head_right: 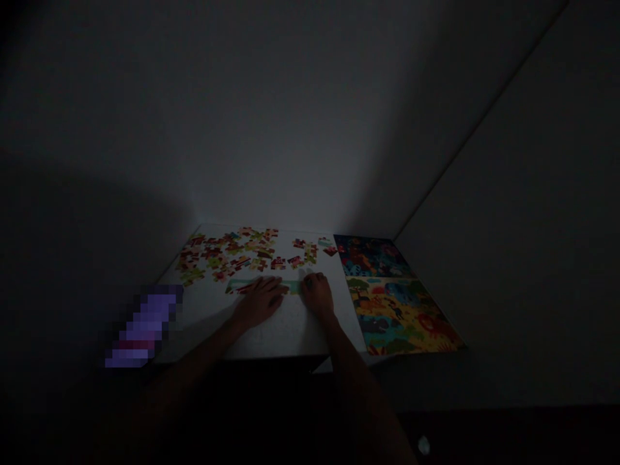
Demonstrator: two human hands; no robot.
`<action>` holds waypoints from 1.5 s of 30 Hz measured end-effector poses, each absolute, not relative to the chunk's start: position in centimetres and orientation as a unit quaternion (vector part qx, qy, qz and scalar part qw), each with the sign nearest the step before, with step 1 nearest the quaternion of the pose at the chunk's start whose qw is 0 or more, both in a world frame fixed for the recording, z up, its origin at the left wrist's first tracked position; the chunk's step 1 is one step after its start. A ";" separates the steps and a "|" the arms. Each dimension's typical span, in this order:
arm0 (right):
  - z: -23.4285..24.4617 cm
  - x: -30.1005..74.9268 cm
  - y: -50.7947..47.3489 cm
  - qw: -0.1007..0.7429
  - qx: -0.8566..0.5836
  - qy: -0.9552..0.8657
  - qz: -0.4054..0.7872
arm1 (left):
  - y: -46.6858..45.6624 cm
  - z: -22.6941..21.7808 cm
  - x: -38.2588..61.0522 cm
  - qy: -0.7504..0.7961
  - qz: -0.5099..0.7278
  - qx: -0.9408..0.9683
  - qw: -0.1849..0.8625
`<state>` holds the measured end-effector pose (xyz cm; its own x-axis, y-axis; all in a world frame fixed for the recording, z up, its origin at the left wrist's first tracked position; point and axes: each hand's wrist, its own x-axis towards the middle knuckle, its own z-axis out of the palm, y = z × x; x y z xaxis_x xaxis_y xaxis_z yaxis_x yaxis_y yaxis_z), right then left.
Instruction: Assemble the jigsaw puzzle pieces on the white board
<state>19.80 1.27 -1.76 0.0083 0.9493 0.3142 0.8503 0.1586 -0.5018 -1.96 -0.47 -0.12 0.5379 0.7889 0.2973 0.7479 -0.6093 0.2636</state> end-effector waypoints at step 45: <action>-1.2 25.6 13.0 0.279 -0.767 -0.576 0.046 | 0.4 -2.0 -3.3 0.483 0.223 0.847 0.027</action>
